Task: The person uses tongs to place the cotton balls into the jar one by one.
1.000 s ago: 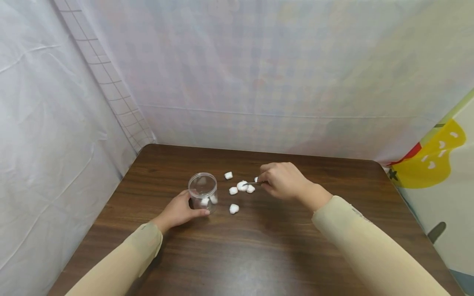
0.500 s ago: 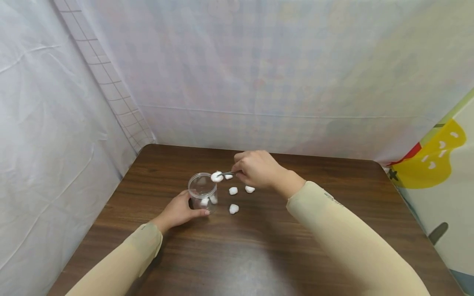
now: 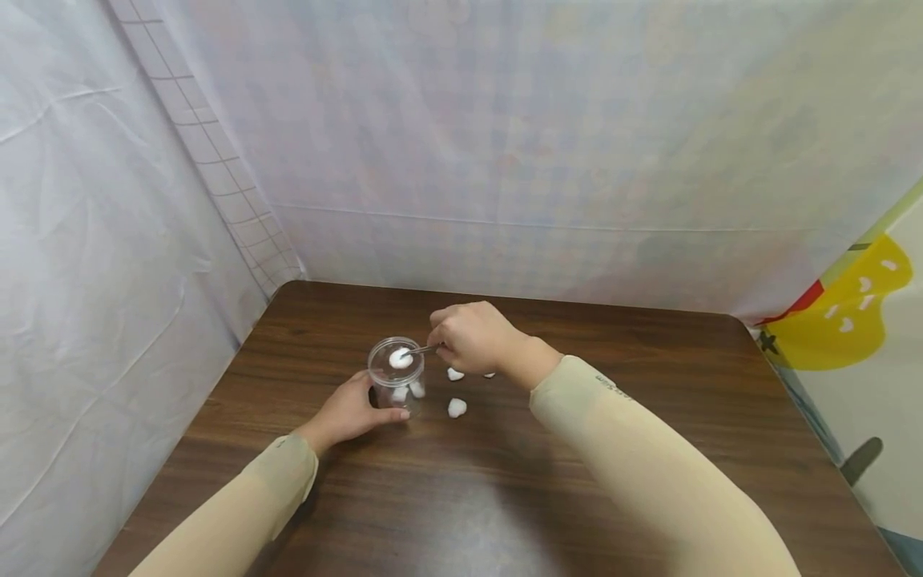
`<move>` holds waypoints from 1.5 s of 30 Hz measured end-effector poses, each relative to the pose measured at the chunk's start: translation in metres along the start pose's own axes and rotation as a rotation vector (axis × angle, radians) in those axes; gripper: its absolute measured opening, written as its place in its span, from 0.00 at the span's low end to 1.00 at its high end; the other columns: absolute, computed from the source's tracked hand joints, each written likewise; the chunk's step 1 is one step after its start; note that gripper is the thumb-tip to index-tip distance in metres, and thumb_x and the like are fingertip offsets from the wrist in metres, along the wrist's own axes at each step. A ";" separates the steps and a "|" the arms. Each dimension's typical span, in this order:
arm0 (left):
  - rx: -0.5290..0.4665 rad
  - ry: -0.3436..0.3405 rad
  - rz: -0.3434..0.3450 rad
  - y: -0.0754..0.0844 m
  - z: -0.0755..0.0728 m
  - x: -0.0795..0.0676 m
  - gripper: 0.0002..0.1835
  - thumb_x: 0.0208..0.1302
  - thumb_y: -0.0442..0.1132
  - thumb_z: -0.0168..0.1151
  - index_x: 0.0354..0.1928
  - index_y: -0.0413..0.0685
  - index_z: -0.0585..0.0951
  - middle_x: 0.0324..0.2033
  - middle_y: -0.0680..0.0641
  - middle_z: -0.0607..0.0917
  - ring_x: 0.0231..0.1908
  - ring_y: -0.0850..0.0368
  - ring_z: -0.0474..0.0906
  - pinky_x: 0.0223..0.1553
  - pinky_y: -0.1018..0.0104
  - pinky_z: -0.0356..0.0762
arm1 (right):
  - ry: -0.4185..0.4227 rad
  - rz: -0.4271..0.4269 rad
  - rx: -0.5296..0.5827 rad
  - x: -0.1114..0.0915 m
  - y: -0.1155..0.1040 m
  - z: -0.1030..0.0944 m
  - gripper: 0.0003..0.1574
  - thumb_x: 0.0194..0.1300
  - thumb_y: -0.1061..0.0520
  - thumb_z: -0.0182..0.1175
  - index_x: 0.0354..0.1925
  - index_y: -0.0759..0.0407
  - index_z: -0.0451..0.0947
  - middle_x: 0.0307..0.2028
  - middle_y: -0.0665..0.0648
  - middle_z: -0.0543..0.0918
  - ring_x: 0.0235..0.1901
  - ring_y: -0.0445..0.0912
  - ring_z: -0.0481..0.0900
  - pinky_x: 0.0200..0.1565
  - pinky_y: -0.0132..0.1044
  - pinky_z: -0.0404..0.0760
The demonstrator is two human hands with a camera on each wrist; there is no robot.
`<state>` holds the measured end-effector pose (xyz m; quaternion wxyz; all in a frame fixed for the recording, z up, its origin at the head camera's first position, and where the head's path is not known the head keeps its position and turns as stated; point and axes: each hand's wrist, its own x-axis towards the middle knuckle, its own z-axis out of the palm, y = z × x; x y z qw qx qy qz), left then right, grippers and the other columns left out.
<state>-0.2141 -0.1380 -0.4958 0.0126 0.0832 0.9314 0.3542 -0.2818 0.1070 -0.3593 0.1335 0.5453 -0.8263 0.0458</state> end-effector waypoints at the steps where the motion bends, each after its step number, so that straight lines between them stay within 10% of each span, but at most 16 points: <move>1: 0.000 -0.001 0.001 0.000 0.000 0.000 0.45 0.49 0.62 0.77 0.65 0.45 0.75 0.62 0.40 0.75 0.63 0.44 0.71 0.63 0.46 0.67 | -0.004 0.000 0.005 0.000 -0.001 0.001 0.09 0.56 0.60 0.66 0.35 0.51 0.89 0.26 0.43 0.71 0.22 0.36 0.68 0.22 0.34 0.73; 24: 0.003 -0.015 -0.001 0.006 0.002 -0.002 0.46 0.49 0.63 0.76 0.65 0.43 0.74 0.62 0.40 0.76 0.61 0.44 0.72 0.62 0.46 0.69 | 0.005 0.013 -0.014 -0.015 0.001 0.001 0.07 0.58 0.57 0.68 0.37 0.48 0.88 0.29 0.43 0.75 0.23 0.36 0.70 0.23 0.34 0.74; 45: 0.006 0.005 0.001 0.004 -0.001 -0.003 0.46 0.47 0.63 0.77 0.64 0.44 0.75 0.61 0.40 0.77 0.61 0.43 0.73 0.62 0.45 0.68 | -0.058 0.188 0.006 -0.117 0.024 0.024 0.10 0.57 0.57 0.72 0.40 0.52 0.89 0.36 0.47 0.81 0.26 0.39 0.76 0.26 0.38 0.79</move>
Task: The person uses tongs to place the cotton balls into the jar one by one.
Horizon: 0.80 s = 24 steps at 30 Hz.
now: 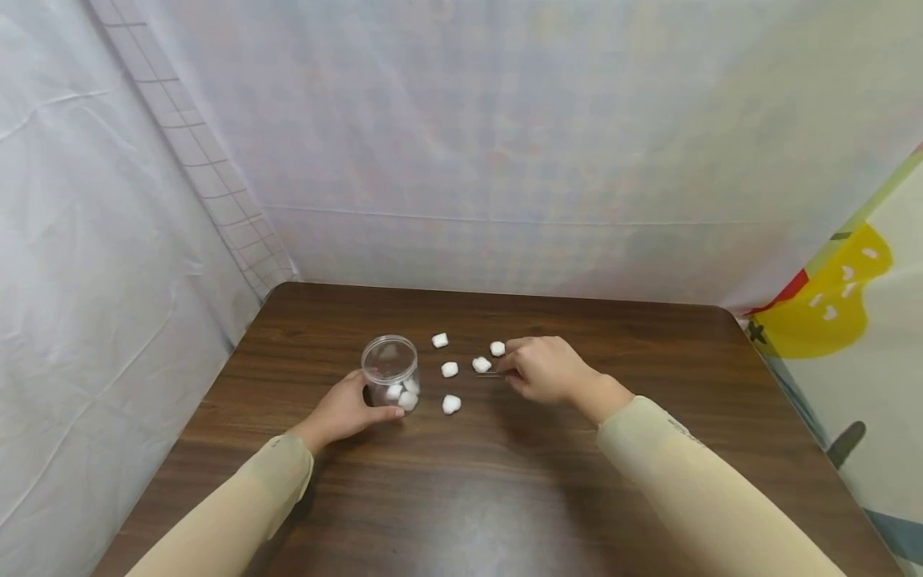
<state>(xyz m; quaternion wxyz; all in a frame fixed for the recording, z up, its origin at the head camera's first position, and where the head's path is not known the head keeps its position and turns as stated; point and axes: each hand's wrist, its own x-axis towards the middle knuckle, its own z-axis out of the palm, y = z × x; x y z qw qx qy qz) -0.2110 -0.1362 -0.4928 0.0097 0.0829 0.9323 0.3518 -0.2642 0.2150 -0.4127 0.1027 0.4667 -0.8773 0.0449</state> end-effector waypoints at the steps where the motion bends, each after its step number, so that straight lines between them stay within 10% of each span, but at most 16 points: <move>1: -0.002 0.000 -0.001 0.000 0.000 0.000 0.46 0.47 0.63 0.77 0.64 0.44 0.75 0.61 0.40 0.77 0.61 0.43 0.73 0.62 0.45 0.68 | -0.002 0.006 -0.002 -0.002 0.001 0.002 0.10 0.57 0.57 0.71 0.40 0.51 0.89 0.37 0.48 0.82 0.28 0.40 0.79 0.28 0.40 0.81; 24: 0.013 -0.007 -0.001 -0.001 -0.001 0.001 0.48 0.48 0.64 0.76 0.65 0.44 0.74 0.62 0.39 0.76 0.61 0.42 0.72 0.62 0.44 0.68 | 0.001 -0.042 0.008 -0.005 -0.010 0.033 0.10 0.53 0.57 0.71 0.37 0.51 0.88 0.33 0.45 0.78 0.25 0.38 0.75 0.26 0.39 0.79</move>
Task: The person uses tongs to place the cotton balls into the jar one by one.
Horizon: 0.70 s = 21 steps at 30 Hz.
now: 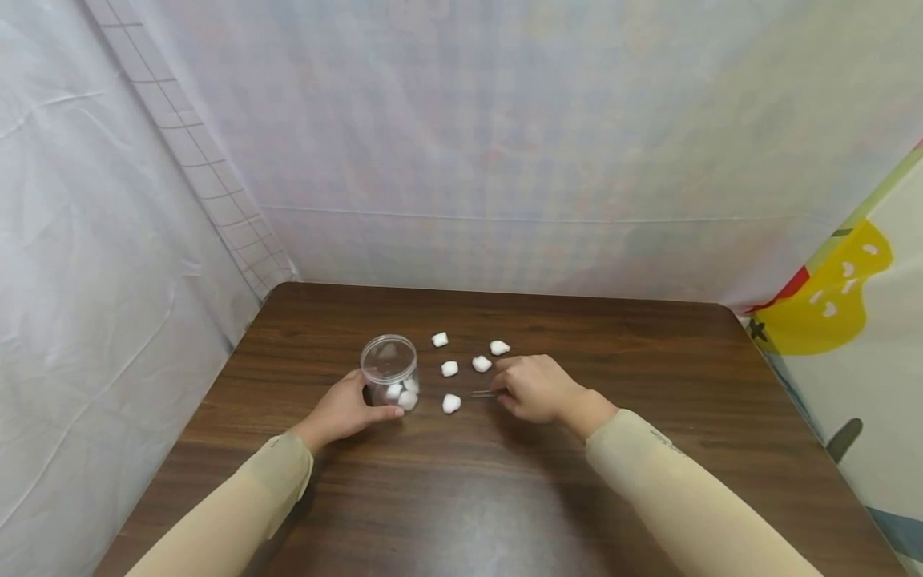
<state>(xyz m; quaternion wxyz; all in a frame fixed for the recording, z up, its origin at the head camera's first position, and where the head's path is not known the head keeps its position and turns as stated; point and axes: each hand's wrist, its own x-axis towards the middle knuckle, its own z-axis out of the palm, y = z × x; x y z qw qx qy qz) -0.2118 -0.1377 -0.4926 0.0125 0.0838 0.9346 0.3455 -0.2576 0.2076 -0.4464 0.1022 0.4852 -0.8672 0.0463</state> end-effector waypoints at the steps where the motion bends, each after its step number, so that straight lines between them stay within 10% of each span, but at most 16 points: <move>1: 0.002 0.000 0.000 0.000 0.000 0.000 0.47 0.48 0.64 0.76 0.65 0.44 0.74 0.62 0.39 0.76 0.61 0.43 0.73 0.62 0.44 0.68 | 0.000 -0.001 -0.003 0.001 0.000 0.000 0.10 0.53 0.56 0.71 0.37 0.51 0.88 0.33 0.45 0.79 0.26 0.39 0.76 0.27 0.40 0.80; 21: -0.005 0.002 0.006 0.002 0.000 -0.001 0.46 0.48 0.62 0.77 0.65 0.44 0.74 0.61 0.40 0.77 0.61 0.43 0.73 0.62 0.45 0.69 | -0.058 -0.016 -0.009 0.019 -0.007 0.010 0.07 0.54 0.54 0.70 0.35 0.48 0.87 0.33 0.43 0.78 0.28 0.40 0.78 0.27 0.41 0.80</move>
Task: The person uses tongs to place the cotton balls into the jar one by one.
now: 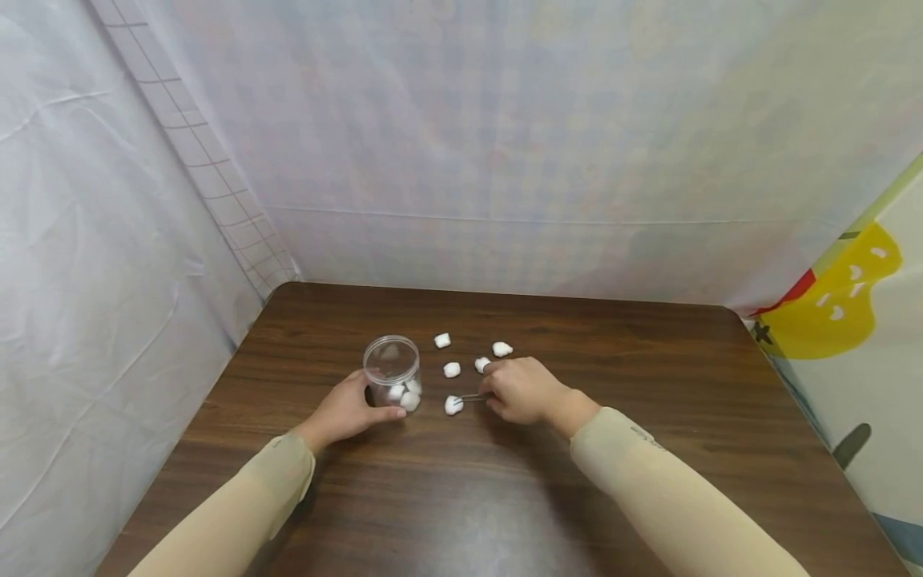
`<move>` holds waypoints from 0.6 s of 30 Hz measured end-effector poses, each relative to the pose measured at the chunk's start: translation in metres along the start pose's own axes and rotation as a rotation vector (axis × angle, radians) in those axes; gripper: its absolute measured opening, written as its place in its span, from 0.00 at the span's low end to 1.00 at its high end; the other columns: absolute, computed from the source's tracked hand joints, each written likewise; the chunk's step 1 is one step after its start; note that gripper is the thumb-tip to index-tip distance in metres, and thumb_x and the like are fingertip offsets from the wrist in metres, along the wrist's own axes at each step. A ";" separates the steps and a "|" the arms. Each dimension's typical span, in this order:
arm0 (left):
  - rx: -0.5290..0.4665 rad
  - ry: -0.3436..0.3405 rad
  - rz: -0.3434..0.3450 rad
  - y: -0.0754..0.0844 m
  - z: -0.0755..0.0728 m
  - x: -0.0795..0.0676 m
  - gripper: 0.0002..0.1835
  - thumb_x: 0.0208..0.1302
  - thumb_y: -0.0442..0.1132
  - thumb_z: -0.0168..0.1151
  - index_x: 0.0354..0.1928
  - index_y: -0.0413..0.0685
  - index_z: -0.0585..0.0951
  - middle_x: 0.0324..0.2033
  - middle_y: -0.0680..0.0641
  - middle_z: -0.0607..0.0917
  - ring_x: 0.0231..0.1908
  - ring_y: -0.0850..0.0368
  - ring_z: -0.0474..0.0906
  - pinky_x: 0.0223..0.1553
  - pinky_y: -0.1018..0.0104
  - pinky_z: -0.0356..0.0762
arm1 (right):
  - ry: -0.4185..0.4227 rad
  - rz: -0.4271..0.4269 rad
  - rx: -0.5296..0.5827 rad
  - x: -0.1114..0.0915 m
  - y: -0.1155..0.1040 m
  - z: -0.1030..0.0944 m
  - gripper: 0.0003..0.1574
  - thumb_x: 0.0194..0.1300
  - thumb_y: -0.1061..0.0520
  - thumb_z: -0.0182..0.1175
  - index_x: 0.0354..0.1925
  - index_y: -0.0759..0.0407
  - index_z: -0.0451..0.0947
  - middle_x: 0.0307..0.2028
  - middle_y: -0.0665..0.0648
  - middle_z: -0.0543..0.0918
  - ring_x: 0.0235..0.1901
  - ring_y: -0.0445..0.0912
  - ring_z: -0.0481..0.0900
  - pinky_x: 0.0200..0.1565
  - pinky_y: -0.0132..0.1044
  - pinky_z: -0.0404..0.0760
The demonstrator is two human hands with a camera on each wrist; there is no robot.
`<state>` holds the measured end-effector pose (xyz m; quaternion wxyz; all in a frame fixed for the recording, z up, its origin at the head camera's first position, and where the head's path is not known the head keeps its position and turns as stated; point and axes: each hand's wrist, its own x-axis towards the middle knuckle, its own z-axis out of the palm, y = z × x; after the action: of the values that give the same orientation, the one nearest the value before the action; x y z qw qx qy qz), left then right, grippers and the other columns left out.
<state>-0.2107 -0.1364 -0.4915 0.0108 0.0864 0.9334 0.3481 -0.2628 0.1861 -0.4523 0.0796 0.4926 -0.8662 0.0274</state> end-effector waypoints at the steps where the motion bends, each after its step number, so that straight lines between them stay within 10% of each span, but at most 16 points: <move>1: -0.001 0.000 0.000 0.000 0.000 0.000 0.46 0.48 0.62 0.77 0.65 0.44 0.74 0.61 0.40 0.77 0.61 0.43 0.73 0.62 0.45 0.69 | -0.005 0.000 0.001 0.000 0.000 0.000 0.07 0.54 0.54 0.70 0.36 0.48 0.87 0.33 0.43 0.78 0.28 0.40 0.78 0.27 0.41 0.80; 18: -0.004 -0.009 -0.004 -0.001 0.000 0.000 0.48 0.48 0.65 0.75 0.66 0.44 0.74 0.62 0.39 0.75 0.62 0.43 0.72 0.62 0.45 0.68 | 0.004 -0.027 -0.009 0.000 0.002 0.007 0.07 0.53 0.55 0.70 0.35 0.49 0.88 0.30 0.43 0.76 0.26 0.40 0.77 0.26 0.42 0.80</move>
<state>-0.2114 -0.1372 -0.4922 0.0162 0.0860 0.9328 0.3497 -0.2653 0.1859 -0.4591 0.0839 0.5039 -0.8594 0.0236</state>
